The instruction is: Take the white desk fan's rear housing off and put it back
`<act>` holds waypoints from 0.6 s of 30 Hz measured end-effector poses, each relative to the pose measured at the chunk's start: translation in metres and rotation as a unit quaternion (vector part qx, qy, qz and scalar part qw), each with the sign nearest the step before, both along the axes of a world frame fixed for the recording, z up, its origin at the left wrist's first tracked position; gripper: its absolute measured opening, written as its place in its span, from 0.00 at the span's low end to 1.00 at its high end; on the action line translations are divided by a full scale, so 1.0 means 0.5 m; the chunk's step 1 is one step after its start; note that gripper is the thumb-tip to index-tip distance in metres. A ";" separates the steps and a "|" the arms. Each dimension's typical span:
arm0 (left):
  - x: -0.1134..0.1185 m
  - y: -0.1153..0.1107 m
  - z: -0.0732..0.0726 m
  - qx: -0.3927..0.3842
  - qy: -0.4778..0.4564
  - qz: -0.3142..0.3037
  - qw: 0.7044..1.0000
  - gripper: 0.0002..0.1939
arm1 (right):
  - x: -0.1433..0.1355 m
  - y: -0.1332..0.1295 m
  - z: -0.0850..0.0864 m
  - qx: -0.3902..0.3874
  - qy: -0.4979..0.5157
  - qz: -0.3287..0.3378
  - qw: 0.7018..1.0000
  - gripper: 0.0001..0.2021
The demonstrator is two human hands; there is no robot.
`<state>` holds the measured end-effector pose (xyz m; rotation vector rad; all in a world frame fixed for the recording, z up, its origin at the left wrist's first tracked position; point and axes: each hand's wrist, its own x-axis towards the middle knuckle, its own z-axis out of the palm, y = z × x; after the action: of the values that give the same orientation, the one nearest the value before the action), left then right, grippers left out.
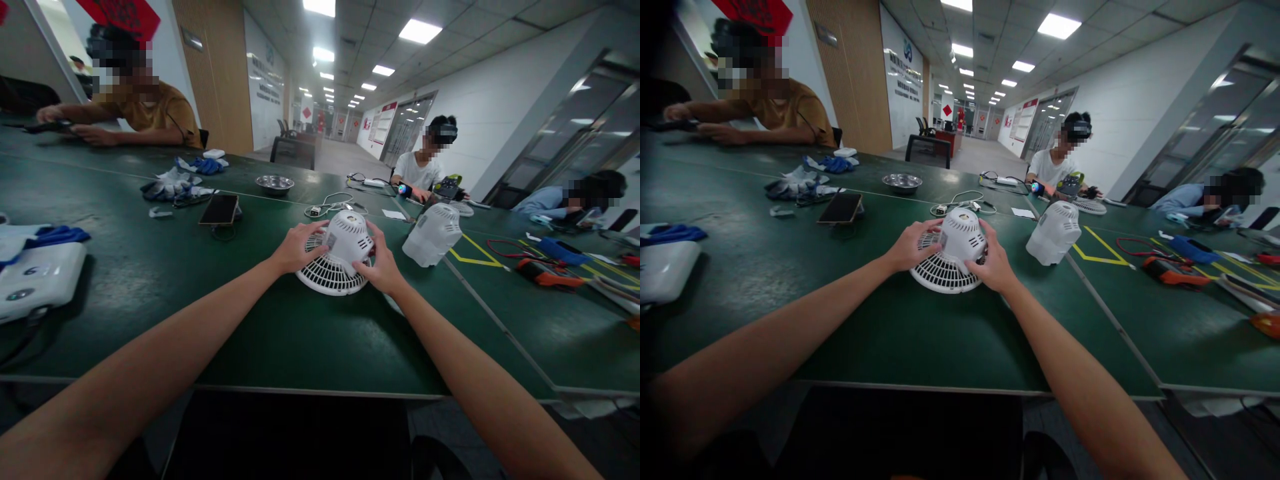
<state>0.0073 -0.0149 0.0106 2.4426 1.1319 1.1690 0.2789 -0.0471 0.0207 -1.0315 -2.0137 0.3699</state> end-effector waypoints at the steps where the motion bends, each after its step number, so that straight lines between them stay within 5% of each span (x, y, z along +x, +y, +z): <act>1: -0.006 0.005 -0.003 -0.003 -0.006 0.012 1.000 0.33 | 0.006 0.005 -0.002 -0.002 0.002 -0.004 1.000 0.48; 5: -0.028 0.034 -0.025 -0.046 -0.057 0.066 0.995 0.28 | 0.023 0.021 -0.011 -0.020 0.013 -0.015 1.000 0.43; 10: -0.037 0.064 -0.046 -0.153 -0.050 0.071 0.984 0.30 | 0.025 0.020 -0.012 -0.031 0.011 0.000 0.999 0.43; 18: -0.038 0.070 -0.054 -0.187 -0.102 0.060 0.975 0.29 | 0.012 0.005 -0.004 -0.017 0.005 -0.015 1.000 0.52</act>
<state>-0.0119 0.0202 -0.0163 1.9523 1.3132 1.0925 0.2846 -0.0447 0.0189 -1.0767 -1.9864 0.3932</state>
